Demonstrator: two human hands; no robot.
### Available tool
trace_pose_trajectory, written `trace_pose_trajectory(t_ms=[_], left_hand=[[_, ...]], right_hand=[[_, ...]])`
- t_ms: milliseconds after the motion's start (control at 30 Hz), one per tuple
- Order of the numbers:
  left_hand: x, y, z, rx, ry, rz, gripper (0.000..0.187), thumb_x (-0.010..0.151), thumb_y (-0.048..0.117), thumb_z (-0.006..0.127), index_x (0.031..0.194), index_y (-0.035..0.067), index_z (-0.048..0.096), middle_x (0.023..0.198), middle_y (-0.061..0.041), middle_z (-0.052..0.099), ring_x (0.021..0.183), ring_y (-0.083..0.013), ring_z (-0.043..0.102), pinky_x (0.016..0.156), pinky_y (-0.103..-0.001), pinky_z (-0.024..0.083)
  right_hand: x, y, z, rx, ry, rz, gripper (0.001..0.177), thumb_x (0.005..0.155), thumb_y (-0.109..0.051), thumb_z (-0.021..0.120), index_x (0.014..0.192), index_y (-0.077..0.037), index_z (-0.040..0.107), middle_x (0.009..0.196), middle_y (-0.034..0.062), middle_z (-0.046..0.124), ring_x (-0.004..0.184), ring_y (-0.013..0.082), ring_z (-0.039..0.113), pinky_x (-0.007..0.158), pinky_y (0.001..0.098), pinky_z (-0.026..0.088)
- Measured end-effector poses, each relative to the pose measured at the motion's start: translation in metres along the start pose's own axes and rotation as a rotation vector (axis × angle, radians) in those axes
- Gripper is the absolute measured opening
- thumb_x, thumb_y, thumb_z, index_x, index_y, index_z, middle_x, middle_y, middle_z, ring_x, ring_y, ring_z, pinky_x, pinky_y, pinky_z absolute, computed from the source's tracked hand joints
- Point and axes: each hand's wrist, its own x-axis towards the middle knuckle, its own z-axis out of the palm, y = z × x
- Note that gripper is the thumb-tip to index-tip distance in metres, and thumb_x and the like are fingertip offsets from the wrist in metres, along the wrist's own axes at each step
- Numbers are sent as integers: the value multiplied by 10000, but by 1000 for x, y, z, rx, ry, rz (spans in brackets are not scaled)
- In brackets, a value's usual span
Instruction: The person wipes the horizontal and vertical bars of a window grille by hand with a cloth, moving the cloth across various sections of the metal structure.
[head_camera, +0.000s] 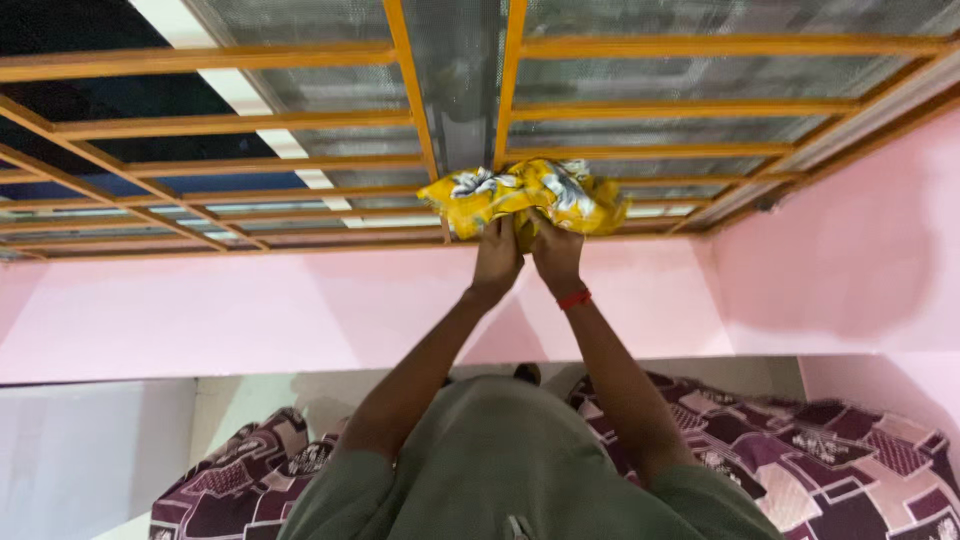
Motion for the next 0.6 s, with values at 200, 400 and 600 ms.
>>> trace_pose_trajectory(t_ms=[200, 400, 600], left_hand=[[47, 64, -75, -100, 372, 416, 600, 874, -8, 675, 1417, -54, 422, 1365, -368, 453, 1205, -550, 470, 1052, -598, 411], [69, 46, -58, -79, 225, 251, 497, 910, -2, 643, 1384, -32, 498, 1312, -322, 531, 1181, -517, 525, 1001, -561, 454], [-35, -68, 33, 176, -52, 187, 650, 819, -29, 619, 1442, -23, 432, 1241, -280, 587, 1128, -478, 598, 985, -563, 508]], right_hand=[[94, -58, -64, 49, 298, -276, 155, 979, 33, 592, 1057, 61, 723, 1491, 250, 537, 1424, 448, 496, 1184, 579, 417], [127, -43, -42, -131, 124, -219, 309, 1046, -63, 669, 1336, 43, 696, 1584, 237, 446, 1502, 481, 378, 1267, 649, 249], [-37, 4, 36, 39, -253, 106, 582, 759, 101, 612, 1332, 22, 680, 1272, 256, 663, 1148, 464, 645, 987, 511, 513]])
